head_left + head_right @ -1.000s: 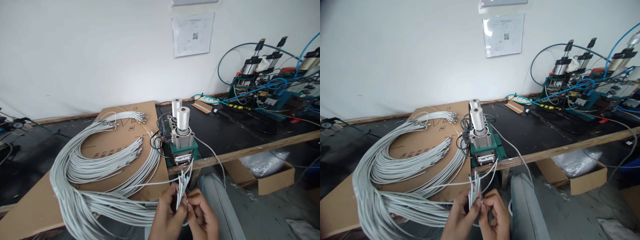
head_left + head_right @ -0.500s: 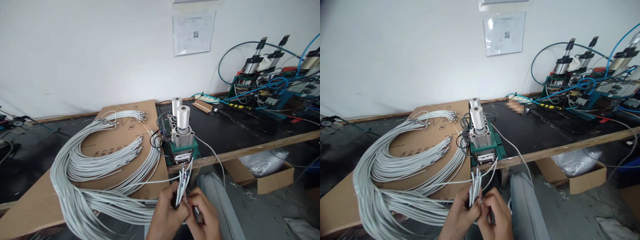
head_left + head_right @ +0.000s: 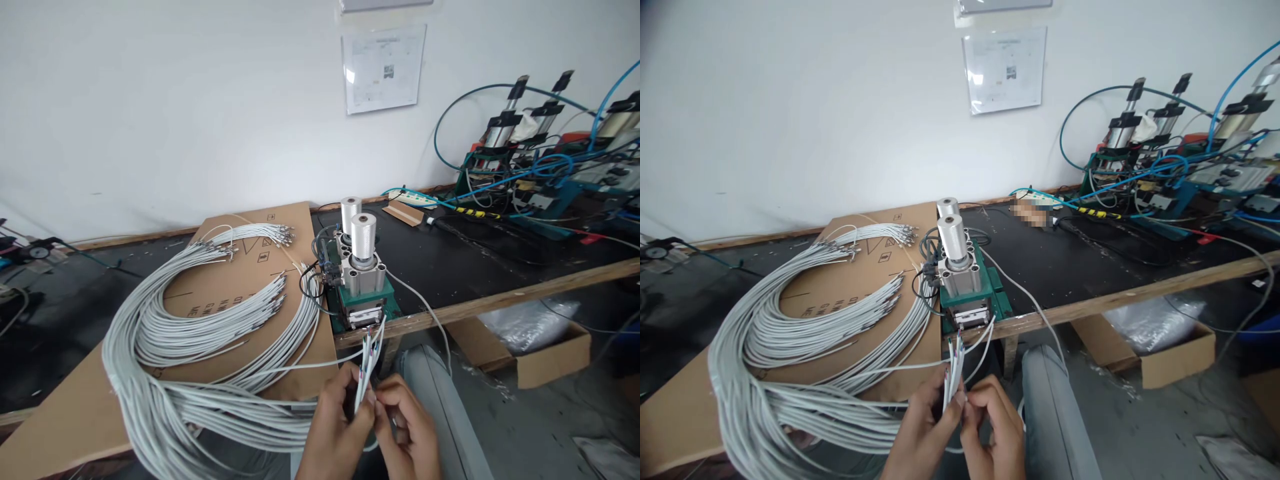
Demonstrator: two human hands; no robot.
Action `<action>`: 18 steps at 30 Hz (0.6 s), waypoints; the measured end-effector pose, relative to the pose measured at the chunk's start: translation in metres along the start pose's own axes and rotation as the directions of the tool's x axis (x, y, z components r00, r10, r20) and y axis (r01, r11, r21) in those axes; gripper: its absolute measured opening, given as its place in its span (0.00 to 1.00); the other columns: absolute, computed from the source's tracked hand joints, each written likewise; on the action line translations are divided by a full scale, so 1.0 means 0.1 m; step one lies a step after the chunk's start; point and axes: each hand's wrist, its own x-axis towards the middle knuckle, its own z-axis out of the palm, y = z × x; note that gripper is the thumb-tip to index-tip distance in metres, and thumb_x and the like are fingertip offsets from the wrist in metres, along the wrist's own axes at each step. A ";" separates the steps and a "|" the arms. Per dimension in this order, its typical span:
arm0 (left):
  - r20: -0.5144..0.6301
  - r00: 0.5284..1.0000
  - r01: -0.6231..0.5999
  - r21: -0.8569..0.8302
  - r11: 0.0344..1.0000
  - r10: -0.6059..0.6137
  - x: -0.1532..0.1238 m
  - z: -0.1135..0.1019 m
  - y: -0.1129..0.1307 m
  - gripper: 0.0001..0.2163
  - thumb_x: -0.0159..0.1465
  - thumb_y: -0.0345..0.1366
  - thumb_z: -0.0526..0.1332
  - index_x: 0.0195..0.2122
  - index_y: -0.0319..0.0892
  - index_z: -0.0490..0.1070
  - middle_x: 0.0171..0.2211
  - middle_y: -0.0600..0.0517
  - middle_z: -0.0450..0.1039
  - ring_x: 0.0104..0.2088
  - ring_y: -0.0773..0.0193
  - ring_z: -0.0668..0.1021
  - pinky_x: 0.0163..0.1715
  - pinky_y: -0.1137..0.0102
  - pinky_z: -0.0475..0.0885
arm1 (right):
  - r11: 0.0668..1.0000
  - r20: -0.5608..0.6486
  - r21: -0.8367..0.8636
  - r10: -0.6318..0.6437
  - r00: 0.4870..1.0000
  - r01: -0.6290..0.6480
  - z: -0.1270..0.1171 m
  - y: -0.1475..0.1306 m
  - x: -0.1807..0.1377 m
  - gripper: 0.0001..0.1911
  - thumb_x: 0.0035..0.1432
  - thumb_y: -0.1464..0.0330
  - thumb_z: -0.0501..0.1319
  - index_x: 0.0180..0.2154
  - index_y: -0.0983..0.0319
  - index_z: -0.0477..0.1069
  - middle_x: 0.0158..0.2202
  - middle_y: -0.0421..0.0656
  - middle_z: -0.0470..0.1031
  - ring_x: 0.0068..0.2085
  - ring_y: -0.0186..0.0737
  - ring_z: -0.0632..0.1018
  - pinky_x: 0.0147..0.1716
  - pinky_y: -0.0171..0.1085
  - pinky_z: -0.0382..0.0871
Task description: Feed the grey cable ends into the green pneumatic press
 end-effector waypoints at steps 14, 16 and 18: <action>-0.073 0.996 -0.058 -0.012 0.998 0.057 -0.08 -0.02 -0.27 0.19 0.67 0.53 0.60 0.46 0.41 0.77 0.39 0.49 0.79 0.43 0.57 0.78 0.46 0.70 0.72 | 0.990 -0.038 0.128 0.064 0.997 -0.059 0.15 -0.05 0.00 0.12 0.67 0.64 0.61 0.30 0.59 0.72 0.28 0.38 0.71 0.25 0.33 0.72 0.26 0.28 0.69; -0.014 0.996 -0.088 -0.030 0.996 0.088 -0.07 -0.02 -0.21 0.18 0.69 0.52 0.59 0.42 0.41 0.76 0.36 0.50 0.79 0.39 0.59 0.78 0.43 0.71 0.73 | 0.984 -0.057 0.145 0.108 0.993 -0.099 0.14 -0.06 0.01 0.12 0.67 0.62 0.61 0.30 0.59 0.72 0.28 0.38 0.70 0.26 0.34 0.73 0.27 0.29 0.69; -0.043 0.990 -0.134 0.001 0.991 0.134 -0.09 0.00 -0.21 0.17 0.69 0.51 0.58 0.42 0.42 0.75 0.35 0.50 0.79 0.37 0.60 0.79 0.41 0.71 0.74 | 0.974 -0.098 0.152 0.186 0.978 -0.170 0.12 -0.09 0.05 0.13 0.65 0.60 0.62 0.30 0.59 0.72 0.28 0.38 0.69 0.28 0.35 0.72 0.28 0.29 0.69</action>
